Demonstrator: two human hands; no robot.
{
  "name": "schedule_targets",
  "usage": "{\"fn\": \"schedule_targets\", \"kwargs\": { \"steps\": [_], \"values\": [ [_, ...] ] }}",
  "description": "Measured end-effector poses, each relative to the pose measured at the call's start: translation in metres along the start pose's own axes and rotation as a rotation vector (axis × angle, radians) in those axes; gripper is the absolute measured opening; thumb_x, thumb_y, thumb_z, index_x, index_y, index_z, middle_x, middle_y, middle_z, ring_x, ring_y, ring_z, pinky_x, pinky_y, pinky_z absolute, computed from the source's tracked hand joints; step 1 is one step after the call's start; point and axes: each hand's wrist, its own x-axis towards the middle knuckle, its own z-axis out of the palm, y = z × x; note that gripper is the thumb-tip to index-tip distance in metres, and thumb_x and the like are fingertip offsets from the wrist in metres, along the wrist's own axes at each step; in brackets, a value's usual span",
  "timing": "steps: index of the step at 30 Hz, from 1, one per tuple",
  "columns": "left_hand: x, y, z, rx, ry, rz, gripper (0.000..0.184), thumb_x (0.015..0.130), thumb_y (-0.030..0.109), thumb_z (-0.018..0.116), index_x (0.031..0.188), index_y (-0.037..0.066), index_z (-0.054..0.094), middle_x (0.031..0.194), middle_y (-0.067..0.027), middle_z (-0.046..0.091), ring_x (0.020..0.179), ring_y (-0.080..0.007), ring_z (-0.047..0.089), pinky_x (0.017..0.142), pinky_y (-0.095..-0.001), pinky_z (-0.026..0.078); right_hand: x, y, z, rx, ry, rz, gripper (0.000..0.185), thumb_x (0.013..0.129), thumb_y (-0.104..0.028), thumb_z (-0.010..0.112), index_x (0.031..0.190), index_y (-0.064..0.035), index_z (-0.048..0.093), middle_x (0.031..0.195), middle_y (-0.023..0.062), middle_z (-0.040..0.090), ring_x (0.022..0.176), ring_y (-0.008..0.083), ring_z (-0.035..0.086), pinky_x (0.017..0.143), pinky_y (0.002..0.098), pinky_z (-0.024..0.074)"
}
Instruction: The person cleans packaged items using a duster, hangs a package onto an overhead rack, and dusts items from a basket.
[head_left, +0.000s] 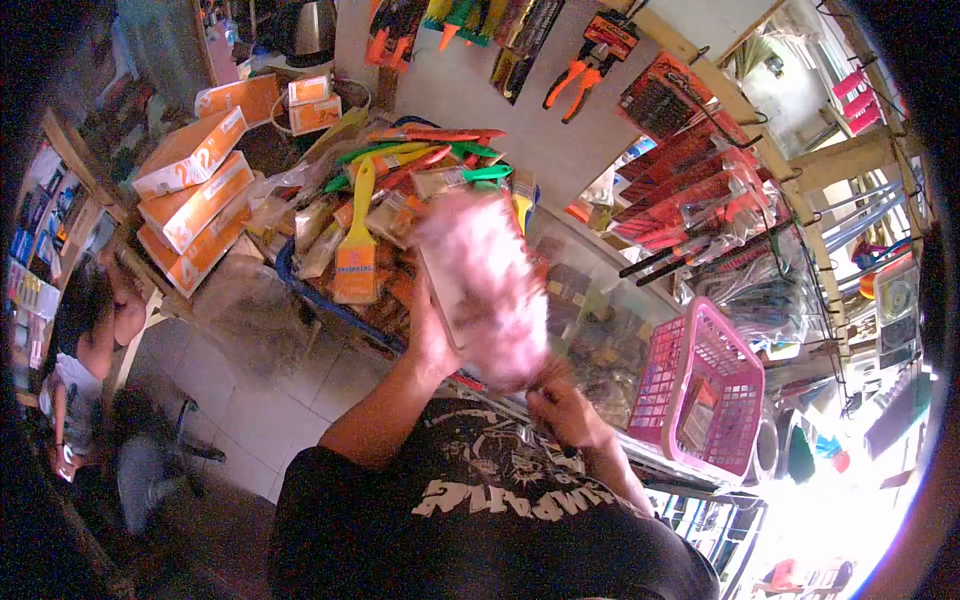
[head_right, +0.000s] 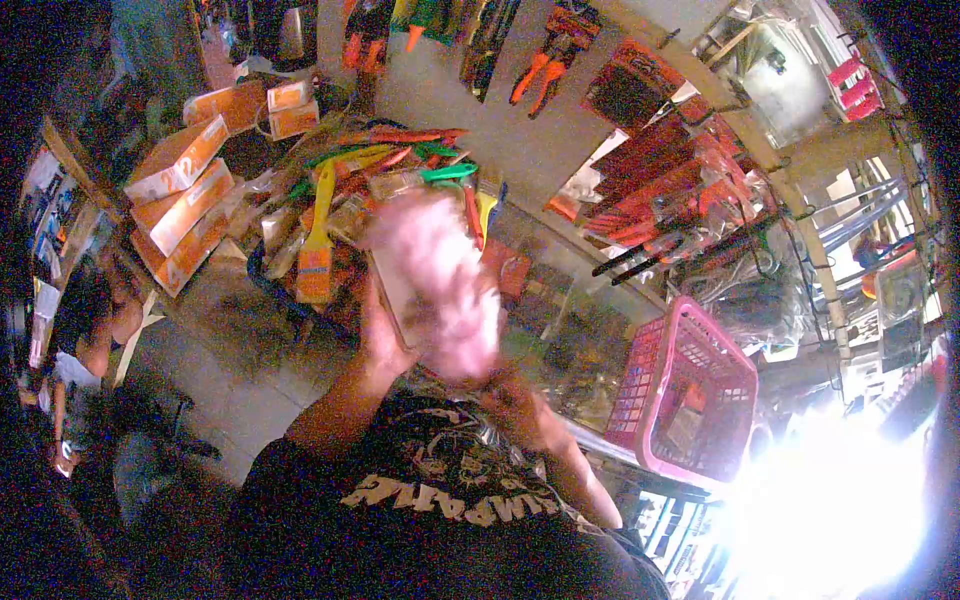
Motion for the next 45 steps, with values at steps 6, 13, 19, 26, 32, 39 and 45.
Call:
{"fn": "schedule_targets", "kwargs": {
  "steps": [6, 13, 19, 26, 32, 39, 45],
  "values": [
    [0.001, 0.003, 0.008, -0.097, 0.018, 0.04, 0.054, 0.086, 0.049, 0.033, 0.122, 0.01, 0.038, 0.114, -0.0053, 0.049, 0.1, -0.0226, 0.049, 0.083, -0.0353, 0.043, -0.001, -0.009, -0.006, 0.106, 0.041, 0.095, 0.029, 0.084, -0.028, 0.05, 0.102, -0.0054, 0.051, 0.09, 0.0115, 0.058, 0.084, 0.0189, 0.052, 0.077, 0.035, 0.0412],
    [0.002, 0.005, 0.008, -0.103, -0.069, 0.019, 0.058, 0.086, 0.052, 0.029, 0.128, 0.012, 0.03, 0.123, -0.0064, 0.041, 0.111, -0.0221, 0.042, 0.094, -0.0389, 0.034, -0.005, -0.019, -0.013, 0.116, 0.013, 0.043, 0.03, 0.085, -0.025, 0.049, 0.106, -0.0041, 0.045, 0.089, 0.0079, 0.054, 0.08, 0.014, 0.049, 0.071, 0.0288, 0.0399],
    [0.001, 0.004, 0.009, -0.027, -0.052, 0.026, 0.066, 0.081, 0.059, 0.033, 0.126, 0.01, 0.032, 0.123, -0.008, 0.041, 0.109, -0.023, 0.044, 0.092, -0.0399, 0.036, -0.004, -0.005, -0.007, 0.099, -0.116, -0.138, 0.039, 0.086, -0.023, 0.046, 0.119, -0.0043, 0.038, 0.097, 0.0096, 0.056, 0.088, 0.0165, 0.051, 0.077, 0.0316, 0.0414],
    [0.022, -0.024, -0.07, -0.14, -0.121, -0.069, 0.062, 0.084, 0.055, 0.03, 0.126, 0.01, 0.032, 0.121, -0.0067, 0.042, 0.109, -0.0229, 0.044, 0.09, -0.0379, 0.039, -0.007, -0.015, -0.004, 0.127, -0.065, -0.103, 0.026, 0.086, -0.025, 0.045, 0.1, -0.0043, 0.049, 0.084, 0.0089, 0.056, 0.077, 0.0164, 0.05, 0.068, 0.0334, 0.0418],
    [0.021, -0.018, -0.08, -0.609, -0.082, -0.339, 0.061, 0.084, 0.052, 0.035, 0.124, 0.006, 0.034, 0.117, -0.0079, 0.045, 0.109, -0.0236, 0.045, 0.092, -0.0398, 0.037, -0.005, -0.008, 0.007, 0.14, -0.03, -0.236, 0.028, 0.085, -0.023, 0.046, 0.105, -0.0034, 0.048, 0.076, 0.0087, 0.058, 0.064, 0.0148, 0.053, 0.057, 0.0303, 0.0432],
    [0.007, -0.001, -0.021, -0.249, -0.368, -0.2, 0.062, 0.083, 0.054, 0.035, 0.125, 0.009, 0.033, 0.115, -0.0086, 0.046, 0.103, -0.0221, 0.048, 0.088, -0.0385, 0.042, 0.0, 0.0, 0.012, -0.125, 0.131, -0.372, 0.032, 0.084, -0.022, 0.046, 0.112, -0.0072, 0.045, 0.08, 0.0107, 0.059, 0.07, 0.0207, 0.056, 0.066, 0.0336, 0.0439],
    [0.005, 0.004, -0.002, -0.306, -0.422, -0.027, 0.058, 0.086, 0.048, 0.031, 0.128, 0.008, 0.029, 0.121, -0.0087, 0.042, 0.107, -0.0222, 0.045, 0.095, -0.0375, 0.035, -0.004, -0.015, 0.0, -0.102, 0.011, 0.029, 0.039, 0.084, -0.026, 0.048, 0.12, -0.0095, 0.042, 0.097, 0.0128, 0.059, 0.092, 0.0229, 0.054, 0.078, 0.0364, 0.0421]
  ]
}}
